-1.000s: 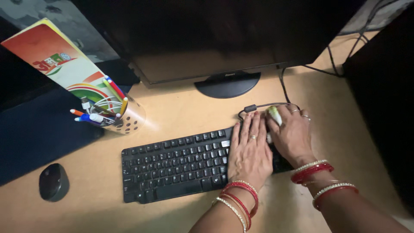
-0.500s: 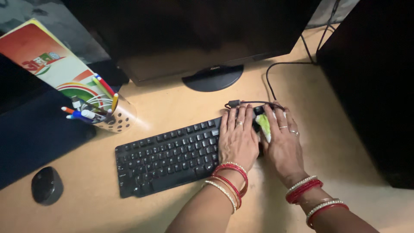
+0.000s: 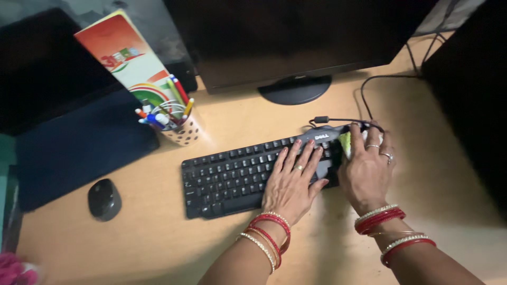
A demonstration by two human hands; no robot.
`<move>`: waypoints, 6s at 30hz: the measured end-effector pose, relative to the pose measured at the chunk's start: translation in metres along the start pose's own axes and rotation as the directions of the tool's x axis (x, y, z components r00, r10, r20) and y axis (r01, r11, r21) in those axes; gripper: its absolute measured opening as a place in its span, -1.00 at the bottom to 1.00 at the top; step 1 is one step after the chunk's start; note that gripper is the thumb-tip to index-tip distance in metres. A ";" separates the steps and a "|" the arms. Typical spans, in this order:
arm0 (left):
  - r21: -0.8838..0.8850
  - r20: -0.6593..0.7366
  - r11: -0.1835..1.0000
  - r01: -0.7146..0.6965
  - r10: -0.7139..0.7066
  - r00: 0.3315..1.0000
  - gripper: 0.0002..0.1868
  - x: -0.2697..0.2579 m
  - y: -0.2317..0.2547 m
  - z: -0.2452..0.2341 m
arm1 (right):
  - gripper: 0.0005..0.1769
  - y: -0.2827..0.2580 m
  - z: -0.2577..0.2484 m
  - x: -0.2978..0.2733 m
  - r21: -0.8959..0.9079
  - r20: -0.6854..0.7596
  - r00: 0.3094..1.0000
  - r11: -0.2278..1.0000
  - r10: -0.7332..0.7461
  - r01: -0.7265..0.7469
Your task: The person wipes a black computer keyboard with a cloth, then moves a pink flower arrangement and a striped cloth to a nearby shelf, and finally adjusts the monitor and its cables.
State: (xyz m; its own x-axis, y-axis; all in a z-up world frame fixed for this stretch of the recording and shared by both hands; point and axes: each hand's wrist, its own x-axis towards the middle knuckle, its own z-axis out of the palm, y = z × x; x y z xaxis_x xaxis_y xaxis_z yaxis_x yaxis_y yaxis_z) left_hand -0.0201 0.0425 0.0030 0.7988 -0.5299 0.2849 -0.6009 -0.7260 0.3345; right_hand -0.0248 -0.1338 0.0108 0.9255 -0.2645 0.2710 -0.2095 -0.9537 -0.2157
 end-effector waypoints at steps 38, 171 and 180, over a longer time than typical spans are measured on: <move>-0.204 -0.229 0.808 0.553 -0.589 0.775 -0.26 -0.105 -0.141 -0.072 | -0.41 -0.244 0.040 -0.056 0.178 0.029 0.980 0.966 -0.195 0.187; 0.062 -0.020 0.983 0.174 -0.173 0.985 -0.28 0.010 0.005 0.004 | -0.66 -0.014 -0.011 -0.030 0.056 -0.142 0.984 0.992 -0.105 0.114; -0.103 -0.111 0.983 0.152 -0.163 0.980 -0.55 -0.029 -0.020 -0.010 | -0.65 -0.070 -0.009 -0.034 0.052 -0.067 0.993 0.993 -0.102 0.105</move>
State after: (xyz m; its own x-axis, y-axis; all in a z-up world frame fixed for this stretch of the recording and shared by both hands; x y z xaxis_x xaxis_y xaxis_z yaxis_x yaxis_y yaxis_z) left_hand -0.0319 0.0770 -0.0034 0.8777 -0.3527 0.3243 -0.4726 -0.7487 0.4649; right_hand -0.0442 -0.0589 0.0248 0.9189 -0.1751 0.3534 -0.0942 -0.9675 -0.2346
